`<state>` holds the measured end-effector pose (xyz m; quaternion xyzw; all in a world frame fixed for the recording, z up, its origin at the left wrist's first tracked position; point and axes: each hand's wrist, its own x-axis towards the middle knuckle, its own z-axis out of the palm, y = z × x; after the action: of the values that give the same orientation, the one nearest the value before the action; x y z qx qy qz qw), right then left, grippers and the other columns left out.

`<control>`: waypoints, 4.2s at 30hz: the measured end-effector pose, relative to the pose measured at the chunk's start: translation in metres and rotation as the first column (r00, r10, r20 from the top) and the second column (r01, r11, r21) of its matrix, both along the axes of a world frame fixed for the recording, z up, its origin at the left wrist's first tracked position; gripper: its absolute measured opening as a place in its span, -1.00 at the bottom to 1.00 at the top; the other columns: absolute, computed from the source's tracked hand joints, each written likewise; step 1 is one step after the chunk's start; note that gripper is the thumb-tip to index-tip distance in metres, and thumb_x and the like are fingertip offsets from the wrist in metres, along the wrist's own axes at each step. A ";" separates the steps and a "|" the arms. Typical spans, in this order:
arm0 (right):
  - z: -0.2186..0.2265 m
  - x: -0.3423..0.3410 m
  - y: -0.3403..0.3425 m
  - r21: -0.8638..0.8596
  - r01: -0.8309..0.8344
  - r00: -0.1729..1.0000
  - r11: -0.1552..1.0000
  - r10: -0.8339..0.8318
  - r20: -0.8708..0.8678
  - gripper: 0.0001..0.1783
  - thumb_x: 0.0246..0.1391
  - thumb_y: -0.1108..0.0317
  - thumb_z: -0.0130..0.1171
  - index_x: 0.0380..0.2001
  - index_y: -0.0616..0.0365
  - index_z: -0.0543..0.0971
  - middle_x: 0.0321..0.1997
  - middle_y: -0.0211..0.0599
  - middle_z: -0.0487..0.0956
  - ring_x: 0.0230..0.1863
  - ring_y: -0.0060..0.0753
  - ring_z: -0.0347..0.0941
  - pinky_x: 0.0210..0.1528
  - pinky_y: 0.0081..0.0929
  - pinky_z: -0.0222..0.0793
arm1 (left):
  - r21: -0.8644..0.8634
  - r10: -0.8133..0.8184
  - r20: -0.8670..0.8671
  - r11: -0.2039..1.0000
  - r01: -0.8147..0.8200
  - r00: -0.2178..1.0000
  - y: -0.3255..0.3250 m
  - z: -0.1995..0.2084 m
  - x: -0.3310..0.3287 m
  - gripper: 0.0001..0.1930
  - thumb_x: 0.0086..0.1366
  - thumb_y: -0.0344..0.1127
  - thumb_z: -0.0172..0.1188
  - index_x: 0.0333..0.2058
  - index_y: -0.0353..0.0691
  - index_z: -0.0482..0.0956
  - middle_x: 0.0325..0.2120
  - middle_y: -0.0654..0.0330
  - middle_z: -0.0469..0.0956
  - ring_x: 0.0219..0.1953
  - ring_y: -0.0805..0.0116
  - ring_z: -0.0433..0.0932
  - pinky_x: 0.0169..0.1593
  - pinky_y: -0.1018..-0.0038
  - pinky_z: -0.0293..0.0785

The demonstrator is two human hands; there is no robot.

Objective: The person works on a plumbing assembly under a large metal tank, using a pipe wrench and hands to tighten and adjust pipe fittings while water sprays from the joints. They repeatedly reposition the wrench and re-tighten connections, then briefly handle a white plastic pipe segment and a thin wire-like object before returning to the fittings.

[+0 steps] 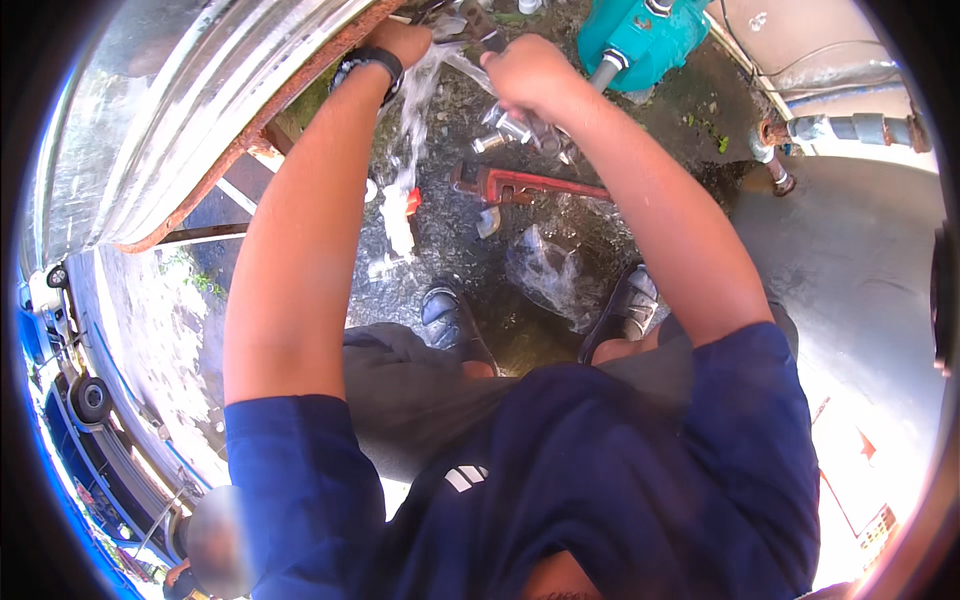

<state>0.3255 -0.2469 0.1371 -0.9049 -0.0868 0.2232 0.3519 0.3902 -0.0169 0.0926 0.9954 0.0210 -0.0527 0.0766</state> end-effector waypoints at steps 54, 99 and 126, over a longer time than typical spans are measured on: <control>-0.271 -0.178 0.177 0.374 0.447 0.843 0.813 -0.242 -0.481 -0.44 0.05 -0.02 0.23 -0.14 0.32 0.52 -0.18 0.19 0.65 -0.08 0.23 0.61 -0.05 0.03 0.51 | -0.265 0.334 -0.168 0.891 -0.369 0.928 -0.081 0.024 0.053 0.15 0.24 0.58 -0.37 0.38 -0.49 0.12 0.42 -0.34 0.00 0.49 -0.13 0.02 0.48 0.14 -0.10; 0.050 0.071 -0.073 0.484 0.621 0.781 0.616 -0.439 -0.444 -0.76 0.26 0.27 0.03 -0.18 0.24 0.46 -0.27 -0.13 0.60 -0.22 -0.23 0.58 -0.15 -0.30 0.56 | -0.455 -0.386 -0.161 0.846 0.279 0.908 -0.016 -0.069 -0.209 -0.48 0.14 -0.09 0.37 -0.01 -0.32 0.59 -0.22 -0.07 0.59 -0.17 -0.07 0.61 -0.10 0.16 0.55; 0.008 -0.116 0.081 0.171 -0.901 0.411 0.400 0.911 0.035 -0.68 0.00 0.40 0.23 -0.13 0.22 0.56 -0.22 0.14 0.64 -0.10 0.22 0.58 -0.04 -0.02 0.48 | -0.351 0.257 -0.689 0.700 -0.622 0.678 0.080 0.111 -0.310 -0.52 0.37 -0.16 0.15 0.17 -0.30 0.50 -0.13 0.08 0.67 -0.13 0.34 0.66 -0.10 0.41 0.63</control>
<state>0.2090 -0.1657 0.1447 -0.6736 -0.5698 0.3990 0.2497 0.0798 0.0629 0.2034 0.8197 0.2786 -0.3426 0.3649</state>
